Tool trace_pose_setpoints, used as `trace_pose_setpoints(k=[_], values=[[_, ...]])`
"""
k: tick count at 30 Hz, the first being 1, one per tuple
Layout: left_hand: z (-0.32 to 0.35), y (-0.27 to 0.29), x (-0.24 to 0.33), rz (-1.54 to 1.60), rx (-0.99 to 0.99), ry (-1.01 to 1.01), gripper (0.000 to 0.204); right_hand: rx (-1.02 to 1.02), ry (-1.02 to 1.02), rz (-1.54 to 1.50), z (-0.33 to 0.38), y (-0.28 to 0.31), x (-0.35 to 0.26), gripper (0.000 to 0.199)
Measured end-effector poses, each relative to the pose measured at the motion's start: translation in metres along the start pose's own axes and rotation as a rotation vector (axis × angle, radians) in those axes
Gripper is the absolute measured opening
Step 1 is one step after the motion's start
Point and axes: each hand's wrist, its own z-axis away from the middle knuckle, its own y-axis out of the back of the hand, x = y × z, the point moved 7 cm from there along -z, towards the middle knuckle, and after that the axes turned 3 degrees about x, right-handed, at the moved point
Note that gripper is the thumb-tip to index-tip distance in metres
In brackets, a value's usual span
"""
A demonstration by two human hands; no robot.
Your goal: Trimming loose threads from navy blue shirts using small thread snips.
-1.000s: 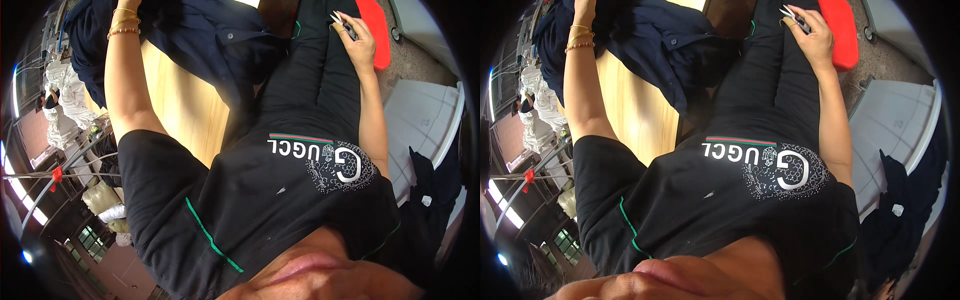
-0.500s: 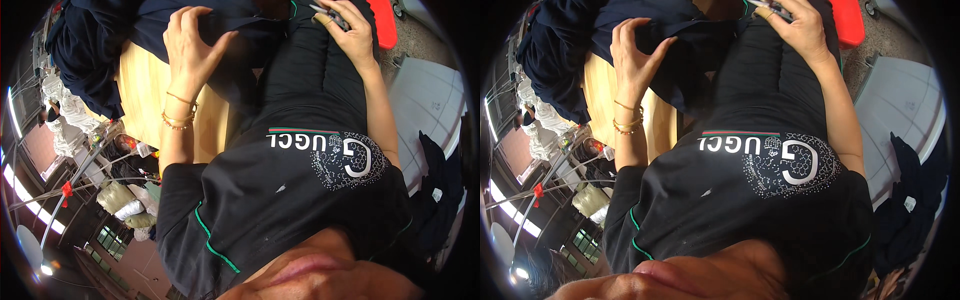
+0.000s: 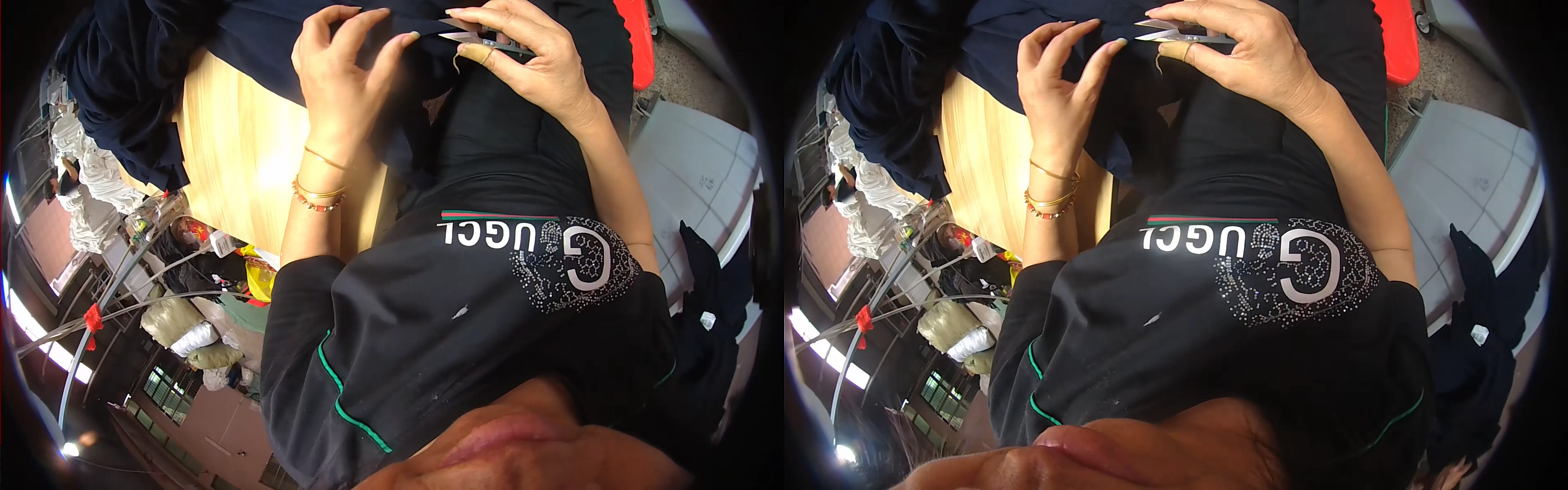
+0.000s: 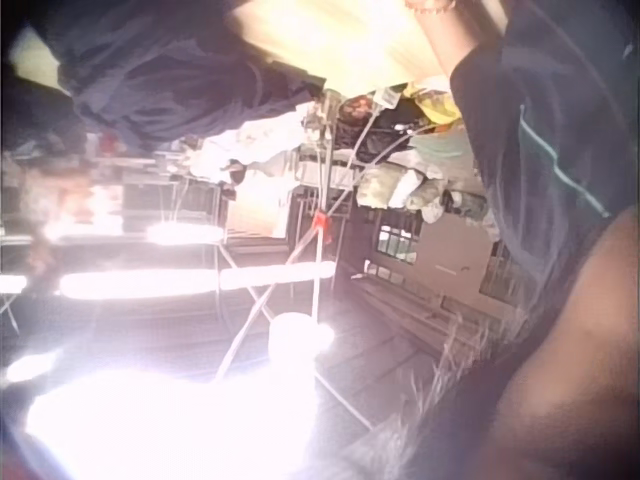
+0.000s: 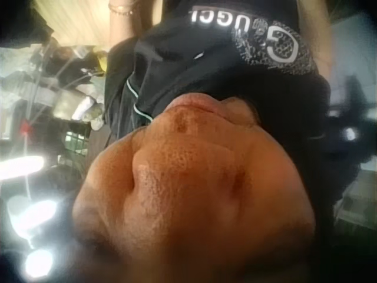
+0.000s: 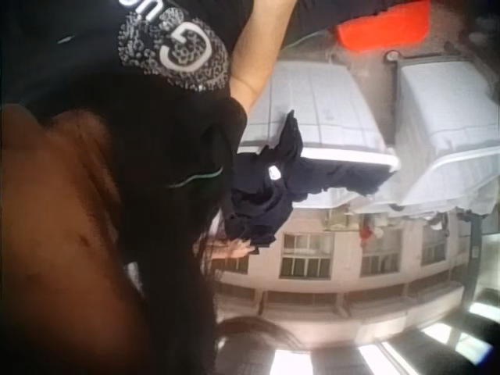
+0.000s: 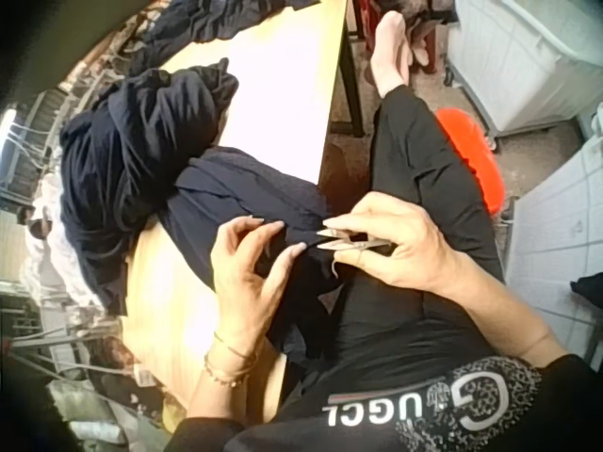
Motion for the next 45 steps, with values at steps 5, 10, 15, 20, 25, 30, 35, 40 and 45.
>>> trace_pose_setpoints(k=[5, 10, 15, 20, 25, 30, 35, 40, 45], values=[[0.007, -0.005, -0.010, 0.007, 0.050, -0.010, 0.024, 0.007, -0.006, -0.042, -0.003, -0.006, 0.000, 0.034], [0.003, -0.001, -0.004, 0.088, 0.091, 0.000, 0.018, -0.024, -0.026, -0.041, -0.007, -0.010, 0.001, 0.033], [0.001, 0.003, -0.009, 0.451, 0.093, 0.231, 0.009, -0.070, -0.044, -0.032, -0.014, -0.015, -0.002, 0.032], [0.004, 0.008, -0.017, 0.658, 0.129, 0.349, 0.009, -0.131, -0.034, 0.035, -0.024, -0.021, -0.007, 0.030], [0.006, 0.006, -0.025, 0.796, 0.132, 0.425, 0.009, -0.030, 0.150, -0.146, -0.032, -0.034, 0.000, 0.028], [0.012, 0.001, -0.035, 0.923, 0.140, 0.520, 0.008, 0.039, 0.237, -0.317, -0.035, -0.034, -0.006, 0.024], [0.012, -0.002, -0.035, 0.967, 0.120, 0.538, 0.007, -0.006, 0.215, -0.203, -0.039, -0.038, -0.011, 0.021], [0.013, -0.001, -0.037, 0.906, 0.107, 0.475, 0.006, -0.237, 0.130, 0.298, -0.045, -0.045, -0.030, 0.018], [0.012, -0.003, -0.039, 0.959, 0.105, 0.555, 0.007, -0.181, 0.114, 0.286, -0.042, -0.030, -0.023, 0.016]])
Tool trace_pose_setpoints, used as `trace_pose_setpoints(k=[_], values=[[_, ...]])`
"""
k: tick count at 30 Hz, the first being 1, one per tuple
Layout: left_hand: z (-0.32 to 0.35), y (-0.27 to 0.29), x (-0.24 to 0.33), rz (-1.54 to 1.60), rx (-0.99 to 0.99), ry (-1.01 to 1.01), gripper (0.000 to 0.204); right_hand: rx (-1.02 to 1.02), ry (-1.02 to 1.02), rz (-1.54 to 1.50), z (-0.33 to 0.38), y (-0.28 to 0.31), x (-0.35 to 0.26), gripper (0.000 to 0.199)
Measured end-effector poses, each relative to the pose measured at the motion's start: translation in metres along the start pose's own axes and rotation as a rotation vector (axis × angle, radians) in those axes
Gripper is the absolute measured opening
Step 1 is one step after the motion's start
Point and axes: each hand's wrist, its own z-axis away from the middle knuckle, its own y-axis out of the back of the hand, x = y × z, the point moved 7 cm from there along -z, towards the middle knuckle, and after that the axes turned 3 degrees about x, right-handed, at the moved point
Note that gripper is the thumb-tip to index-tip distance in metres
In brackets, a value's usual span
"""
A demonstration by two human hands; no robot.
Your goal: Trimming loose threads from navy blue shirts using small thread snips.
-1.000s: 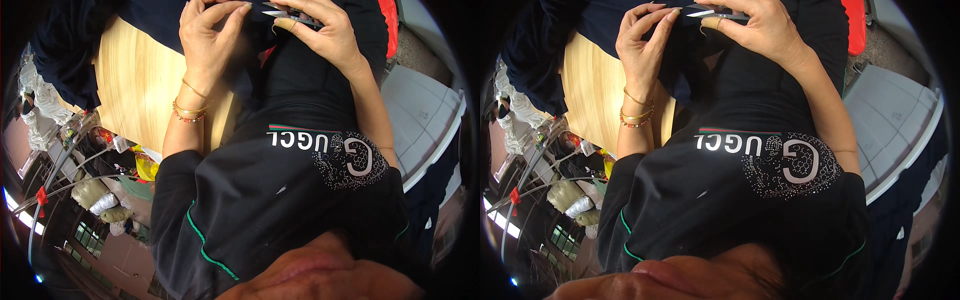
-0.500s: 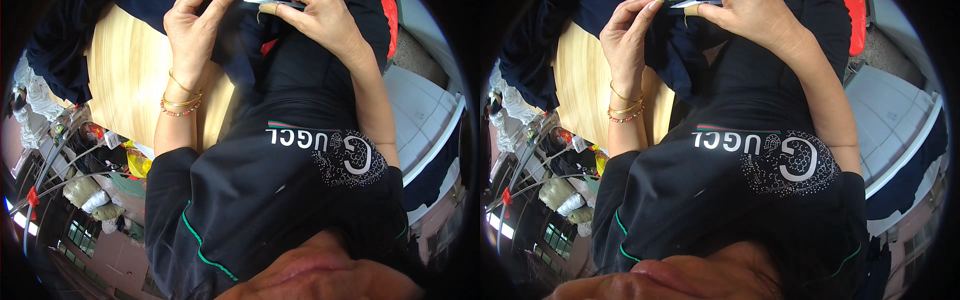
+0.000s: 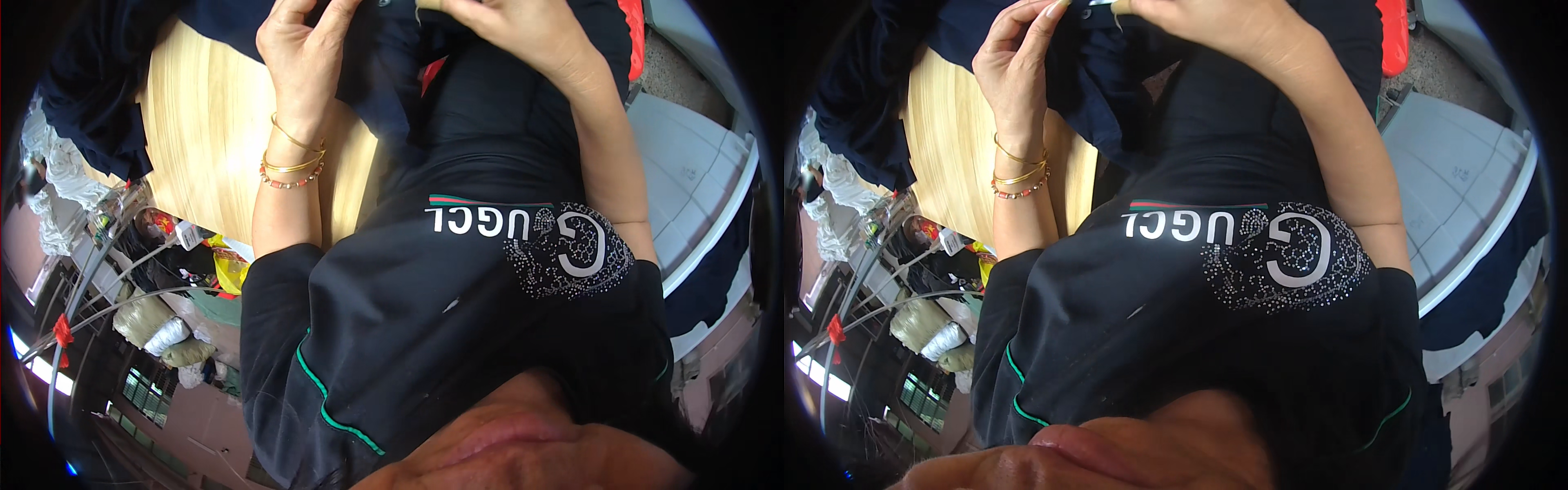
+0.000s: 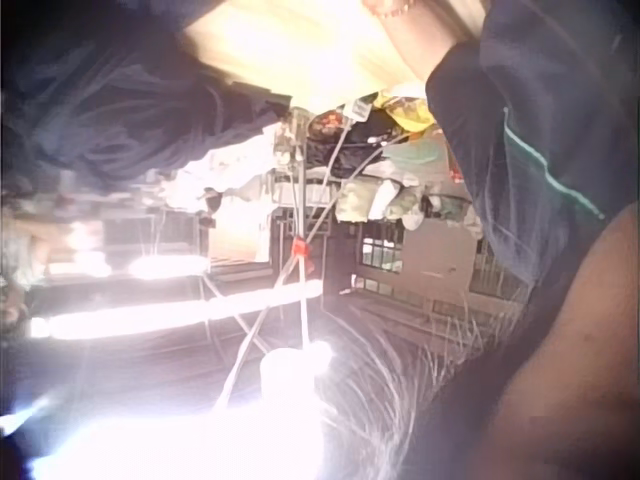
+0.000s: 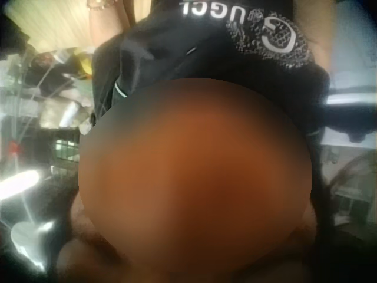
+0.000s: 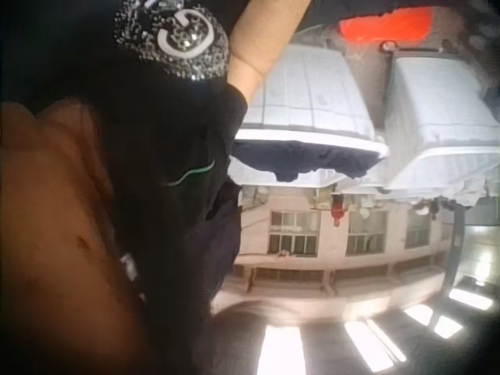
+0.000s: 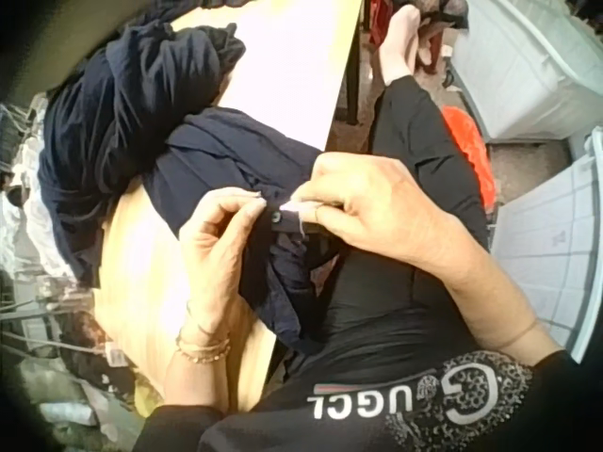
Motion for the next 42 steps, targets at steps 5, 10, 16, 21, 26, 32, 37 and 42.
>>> trace_pose_setpoints(k=[5, 10, 16, 21, 26, 32, 37, 42], values=[[0.017, -0.023, 0.018, -0.101, -0.069, -0.839, 0.041, 0.097, -0.323, -0.176, 0.028, 0.031, 0.044, 0.024], [0.019, -0.061, 0.036, -1.041, -0.357, -0.799, 0.045, 0.208, -0.446, -0.266, 0.074, 0.048, 0.084, 0.026], [0.014, -0.071, 0.039, -1.082, -0.386, -0.795, 0.037, 0.161, -0.514, -0.330, 0.078, 0.040, 0.074, 0.025], [-0.010, -0.074, 0.018, -0.944, -0.454, -0.442, 0.018, 0.175, -0.384, -0.259, 0.076, 0.040, 0.062, 0.026], [-0.032, -0.034, -0.024, -0.303, -0.362, 0.189, 0.021, 0.271, -0.236, -0.292, 0.071, 0.041, 0.043, 0.034], [-0.045, -0.012, -0.035, -0.167, -0.285, 0.259, 0.020, 0.307, -0.015, -0.215, 0.058, 0.030, 0.029, 0.039], [-0.050, -0.014, -0.030, -0.070, -0.265, 0.317, 0.019, 0.328, 0.029, -0.069, 0.049, 0.025, 0.026, 0.035], [-0.049, -0.011, -0.026, -0.019, -0.288, 0.287, 0.018, 0.373, 0.063, -0.074, 0.045, 0.020, 0.028, 0.034]])
